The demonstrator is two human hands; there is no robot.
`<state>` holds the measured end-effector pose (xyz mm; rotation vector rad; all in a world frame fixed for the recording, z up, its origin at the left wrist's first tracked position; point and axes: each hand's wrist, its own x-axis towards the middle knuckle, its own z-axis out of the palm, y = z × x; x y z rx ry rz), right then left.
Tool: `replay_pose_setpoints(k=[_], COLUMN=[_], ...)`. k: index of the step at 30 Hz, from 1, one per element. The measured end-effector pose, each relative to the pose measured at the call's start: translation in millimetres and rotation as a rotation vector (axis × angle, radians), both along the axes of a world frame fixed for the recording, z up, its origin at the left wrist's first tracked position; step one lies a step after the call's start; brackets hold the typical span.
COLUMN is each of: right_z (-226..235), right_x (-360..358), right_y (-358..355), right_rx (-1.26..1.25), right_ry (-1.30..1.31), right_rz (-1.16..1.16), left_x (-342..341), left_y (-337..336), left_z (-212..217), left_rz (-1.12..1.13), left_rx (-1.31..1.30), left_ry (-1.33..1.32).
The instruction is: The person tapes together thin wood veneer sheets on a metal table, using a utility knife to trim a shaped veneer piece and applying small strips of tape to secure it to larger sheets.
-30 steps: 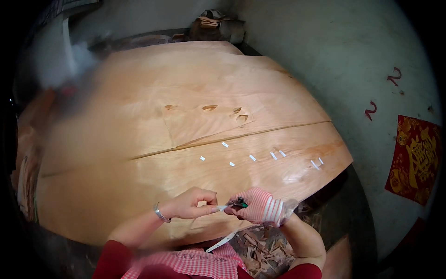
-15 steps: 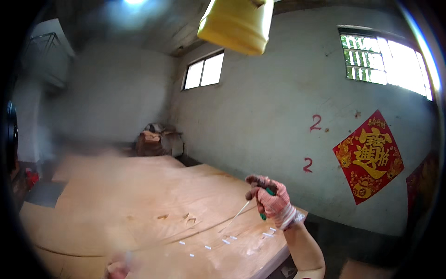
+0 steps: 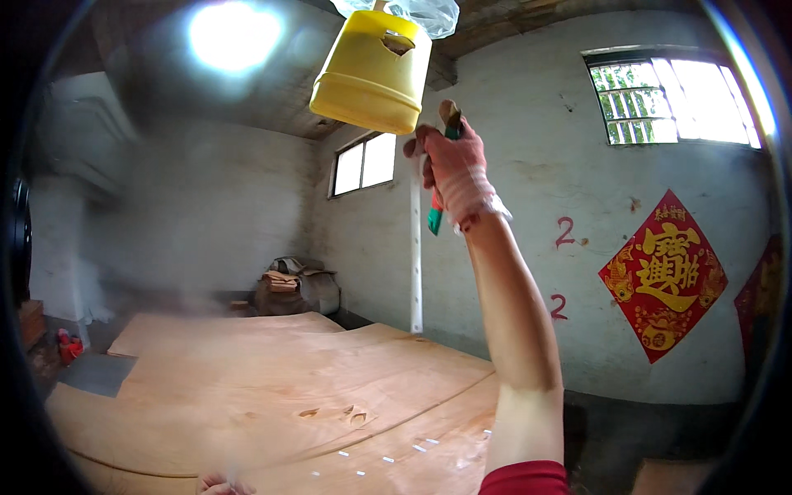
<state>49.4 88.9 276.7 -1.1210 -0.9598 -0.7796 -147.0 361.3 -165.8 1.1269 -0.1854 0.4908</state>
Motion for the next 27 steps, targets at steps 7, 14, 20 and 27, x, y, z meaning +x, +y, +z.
replay_pose_setpoints(k=[7,14,20,27], right_z=[11.9,-141.3,-256.6,-210.6], right_x=[3.7,84.8,73.7,80.3], right_y=[38.6,27.8,54.7,25.6], right_rx=[0.038,-0.025,-0.144,-0.19], right_ry=[0.243,0.629,0.757,0.547], right_rz=[-0.029,0.071,0.582,0.218], left_x=[-20.0,-3.3,21.8,31.2], left_y=[8.5,20.0,10.6,11.5], left_z=[-14.8,-30.2,-26.6,-41.6], left_rz=[0.019,0.015,-0.135,-0.121], left_rx=[-0.013,-0.05,0.123,0.043], left_ry=[0.013,0.062,0.145,0.136])
